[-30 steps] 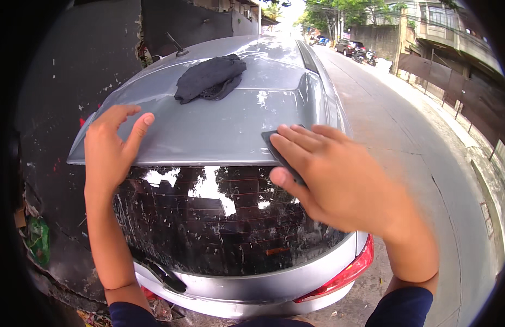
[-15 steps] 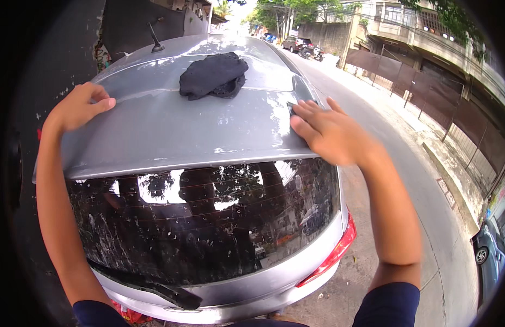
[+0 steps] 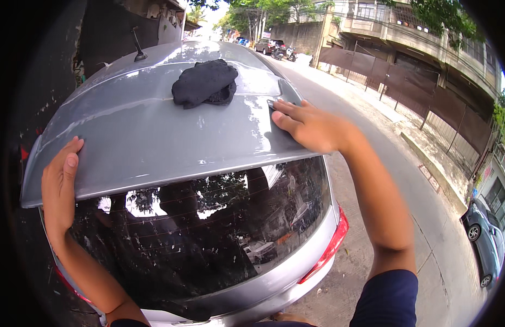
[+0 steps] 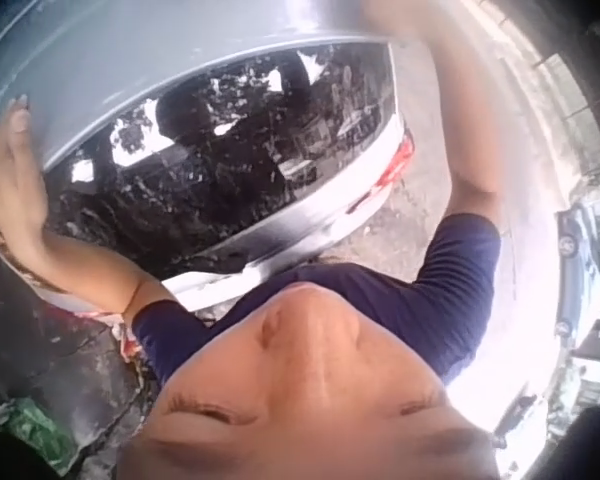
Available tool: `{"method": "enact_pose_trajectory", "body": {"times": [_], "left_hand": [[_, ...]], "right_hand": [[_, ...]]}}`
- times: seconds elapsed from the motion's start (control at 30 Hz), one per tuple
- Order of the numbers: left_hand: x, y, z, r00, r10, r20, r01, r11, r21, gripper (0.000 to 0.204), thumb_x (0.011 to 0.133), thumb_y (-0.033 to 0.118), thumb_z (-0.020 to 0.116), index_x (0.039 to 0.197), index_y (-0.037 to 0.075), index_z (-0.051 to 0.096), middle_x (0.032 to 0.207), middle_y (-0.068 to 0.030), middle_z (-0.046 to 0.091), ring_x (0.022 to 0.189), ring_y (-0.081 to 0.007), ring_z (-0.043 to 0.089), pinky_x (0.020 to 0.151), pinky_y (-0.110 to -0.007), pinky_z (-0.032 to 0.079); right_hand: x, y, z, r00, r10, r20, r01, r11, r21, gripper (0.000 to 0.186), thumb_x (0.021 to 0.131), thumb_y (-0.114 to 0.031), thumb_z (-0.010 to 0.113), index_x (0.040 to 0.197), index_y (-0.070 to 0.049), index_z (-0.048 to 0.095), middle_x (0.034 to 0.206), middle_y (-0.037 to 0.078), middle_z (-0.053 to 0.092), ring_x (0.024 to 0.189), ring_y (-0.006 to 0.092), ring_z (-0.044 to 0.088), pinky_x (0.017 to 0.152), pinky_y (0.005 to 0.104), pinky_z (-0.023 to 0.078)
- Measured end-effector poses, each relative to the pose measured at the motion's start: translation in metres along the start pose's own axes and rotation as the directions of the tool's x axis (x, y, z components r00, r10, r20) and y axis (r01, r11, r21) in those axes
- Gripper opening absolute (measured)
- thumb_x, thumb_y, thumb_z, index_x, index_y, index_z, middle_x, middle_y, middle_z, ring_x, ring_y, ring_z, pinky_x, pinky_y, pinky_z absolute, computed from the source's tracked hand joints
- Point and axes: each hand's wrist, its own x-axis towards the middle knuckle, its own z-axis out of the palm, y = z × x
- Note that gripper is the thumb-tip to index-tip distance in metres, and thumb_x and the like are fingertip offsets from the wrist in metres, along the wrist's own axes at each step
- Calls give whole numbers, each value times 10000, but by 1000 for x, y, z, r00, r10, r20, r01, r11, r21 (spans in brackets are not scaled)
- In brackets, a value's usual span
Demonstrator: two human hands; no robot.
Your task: Sanding the surface of a silver car spoiler.
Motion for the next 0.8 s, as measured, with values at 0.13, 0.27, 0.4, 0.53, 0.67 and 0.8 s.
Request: {"method": "enact_pose_trajectory", "body": {"times": [0.13, 0.27, 0.4, 0.53, 0.67, 0.8], "left_hand": [[-1, 7, 7, 1000, -10, -10, 10, 999, 37, 585, 1107, 488, 625, 1306, -47, 755, 1411, -291, 718, 1333, -452, 672, 1163, -474, 483], [1, 6, 3, 1000, -12, 3, 12, 999, 42, 583, 1094, 493, 646, 1299, -42, 758, 1420, -286, 714, 1339, -447, 668, 1160, -477, 484], [-1, 15, 2, 1000, -15, 7, 15, 997, 75, 583, 1088, 491, 652, 1298, -43, 758, 1415, -286, 716, 1338, -449, 669, 1167, -477, 478], [2, 17, 0, 997, -45, 58, 41, 997, 58, 501, 1106, 401, 643, 1335, -34, 741, 1428, -252, 723, 1357, -409, 665, 1179, -450, 464], [6, 14, 5, 999, -33, 35, 31, 999, 44, 566, 1037, 478, 724, 1270, -36, 762, 1378, -261, 742, 1290, -445, 688, 1149, -477, 480], [18, 32, -7, 994, -108, 27, 99, 965, 243, 597, 977, 519, 785, 1216, -28, 770, 1223, -234, 776, 1167, -395, 706, 1082, -461, 506]], "right_hand": [[-14, 17, 13, 995, -92, -27, 93, 994, 57, 693, 1181, -528, 332, 1705, -82, 415, 1765, 172, 398, 1662, 451, 260, 1392, 503, 143], [0, -13, 3, 1000, -13, 18, 14, 998, -54, 671, 1183, -473, 334, 1707, -59, 398, 1776, 158, 374, 1667, 378, 283, 1400, 511, 128], [-35, 5, 14, 992, -125, 1, 125, 992, 24, 684, 1174, -494, 359, 1714, -73, 387, 1794, 139, 349, 1667, 451, 249, 1386, 510, 172], [11, -20, 7, 992, -129, -6, 129, 991, -31, 667, 1178, -442, 346, 1715, -47, 366, 1793, 164, 339, 1667, 440, 245, 1397, 490, 162], [6, 19, 14, 979, -204, -9, 204, 978, 54, 675, 1176, -463, 358, 1704, -43, 396, 1797, 170, 332, 1671, 424, 250, 1386, 471, 189], [28, -8, 21, 967, -234, -96, 239, 970, 40, 669, 1172, -443, 365, 1678, -10, 425, 1766, 193, 387, 1665, 378, 291, 1390, 481, 174]]}}
